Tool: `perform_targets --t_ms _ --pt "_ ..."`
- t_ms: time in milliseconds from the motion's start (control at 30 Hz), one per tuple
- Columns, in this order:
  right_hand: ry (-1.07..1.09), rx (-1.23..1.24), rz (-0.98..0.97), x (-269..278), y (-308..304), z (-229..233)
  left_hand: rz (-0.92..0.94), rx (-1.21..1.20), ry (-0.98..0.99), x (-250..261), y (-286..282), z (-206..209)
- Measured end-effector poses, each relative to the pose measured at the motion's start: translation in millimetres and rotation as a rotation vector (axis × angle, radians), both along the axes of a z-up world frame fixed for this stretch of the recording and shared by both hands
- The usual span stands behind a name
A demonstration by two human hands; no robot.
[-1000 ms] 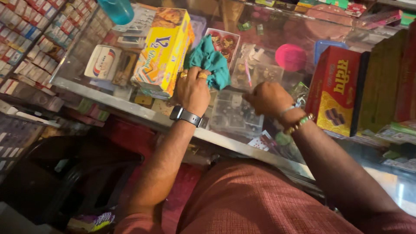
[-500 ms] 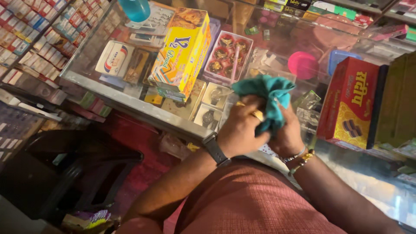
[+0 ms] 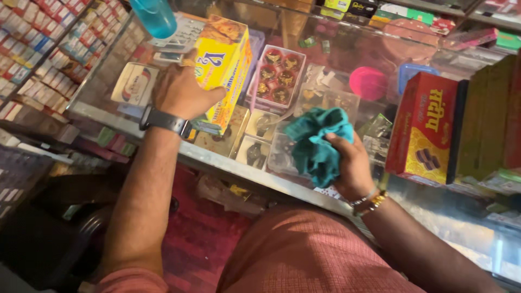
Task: The person wipes the exterior of several small rectangular boxes with a teal cloth, opens each box to reveal wrapped items, and writes on the side of each box with a pink pen. The person repeats this process for multiple boxes on a glass display counter.
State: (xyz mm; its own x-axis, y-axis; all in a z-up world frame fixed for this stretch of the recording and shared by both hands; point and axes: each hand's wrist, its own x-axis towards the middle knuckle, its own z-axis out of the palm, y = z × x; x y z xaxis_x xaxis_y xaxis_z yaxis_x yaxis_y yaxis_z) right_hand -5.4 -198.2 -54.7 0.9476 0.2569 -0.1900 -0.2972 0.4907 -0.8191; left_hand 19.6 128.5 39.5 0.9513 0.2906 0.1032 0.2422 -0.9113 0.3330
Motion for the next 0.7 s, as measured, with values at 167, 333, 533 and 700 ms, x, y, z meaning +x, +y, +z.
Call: perform_targets --t_ms 167,333,533,700 --pt "-0.088 0.217 0.189 8 20 4 -0.319 -0.243 -0.161 -34 -69 2" --pt "0.101 0.077 -0.036 17 31 3 -0.415 -0.671 -0.288 -56 -126 -40" --pt "0.232 -0.142 0.008 16 15 -7 -0.122 -2.003 -0.309 -78 -160 -109" --pt "-0.178 -0.915 0.160 17 -22 2 -0.005 -1.862 -0.328 -76 -148 -125"
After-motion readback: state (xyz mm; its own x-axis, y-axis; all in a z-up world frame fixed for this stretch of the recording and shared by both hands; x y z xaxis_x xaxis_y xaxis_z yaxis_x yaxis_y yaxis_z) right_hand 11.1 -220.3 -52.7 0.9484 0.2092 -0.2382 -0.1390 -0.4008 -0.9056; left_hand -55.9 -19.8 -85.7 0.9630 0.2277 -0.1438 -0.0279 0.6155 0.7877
